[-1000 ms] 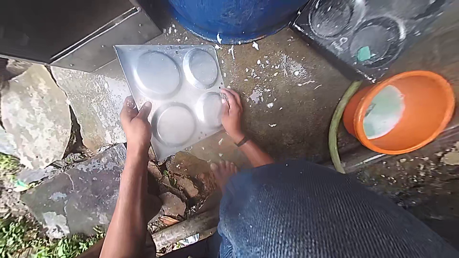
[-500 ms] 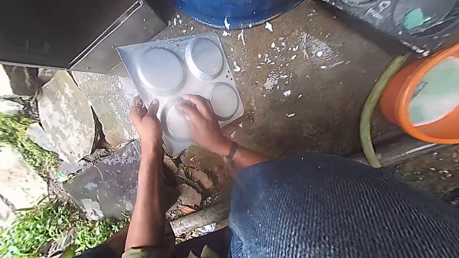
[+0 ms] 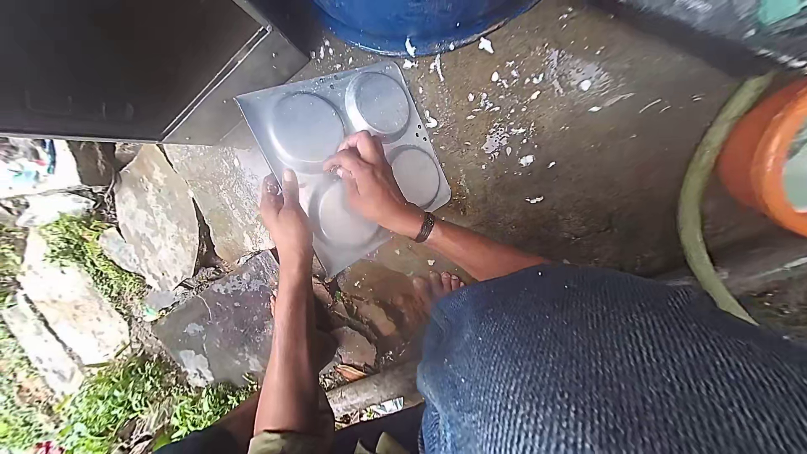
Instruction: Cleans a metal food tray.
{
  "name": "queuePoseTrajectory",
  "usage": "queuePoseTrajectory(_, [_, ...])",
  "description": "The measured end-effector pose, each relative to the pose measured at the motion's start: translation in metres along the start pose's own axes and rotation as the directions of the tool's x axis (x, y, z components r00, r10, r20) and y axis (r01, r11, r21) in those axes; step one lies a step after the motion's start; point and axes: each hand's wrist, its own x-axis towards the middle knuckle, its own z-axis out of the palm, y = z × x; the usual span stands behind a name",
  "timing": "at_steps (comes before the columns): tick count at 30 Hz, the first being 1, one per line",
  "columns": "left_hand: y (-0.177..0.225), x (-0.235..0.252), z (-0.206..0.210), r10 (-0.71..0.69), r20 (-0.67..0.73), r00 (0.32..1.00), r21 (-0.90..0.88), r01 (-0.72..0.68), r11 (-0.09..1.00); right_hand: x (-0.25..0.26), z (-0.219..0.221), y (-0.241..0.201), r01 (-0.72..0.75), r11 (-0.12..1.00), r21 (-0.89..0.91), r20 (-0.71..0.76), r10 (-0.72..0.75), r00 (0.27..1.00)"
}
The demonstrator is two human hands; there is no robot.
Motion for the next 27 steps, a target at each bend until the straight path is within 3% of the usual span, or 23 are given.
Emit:
queuePoseTrajectory(5, [0.004, -0.013, 0.003, -0.052, -0.026, 0.998, 0.012, 0.052, 0.999, -0.025, 0.013, -0.041, 0.225, 0.971, 0.082, 0.036, -0.228, 0.973])
queuePoseTrajectory(9, [-0.004, -0.011, 0.005, -0.067, 0.019, 0.998, -0.1, 0.069, 0.993, -0.039, 0.014, -0.034, 0.337, 0.938, 0.086, 0.033, -0.341, 0.94])
queuePoseTrajectory(11, [-0.007, -0.008, 0.006, -0.061, 0.024, 0.998, -0.135, 0.064, 0.989, -0.035, 0.009, -0.024, 0.32, 0.945, 0.071, 0.033, -0.323, 0.946])
queuePoseTrajectory(14, [-0.009, -0.005, 0.01, -0.02, 0.012, 1.0, -0.181, 0.022, 0.983, -0.016, 0.001, -0.011, 0.099, 0.994, 0.049, 0.01, -0.1, 0.995])
queuePoseTrajectory(16, [-0.003, -0.006, 0.013, -0.026, 0.019, 0.999, -0.164, 0.029, 0.986, -0.008, 0.001, -0.015, 0.058, 0.998, 0.037, 0.013, -0.058, 0.998])
queuePoseTrajectory(21, [-0.002, -0.016, 0.012, -0.164, 0.033, 0.986, -0.217, 0.167, 0.962, -0.043, 0.013, -0.042, 0.2, 0.979, 0.03, 0.054, -0.201, 0.978])
queuePoseTrajectory(27, [-0.004, -0.017, 0.015, -0.246, 0.01, 0.969, -0.145, 0.245, 0.959, -0.091, 0.004, -0.02, 0.346, 0.934, 0.089, 0.075, -0.353, 0.933])
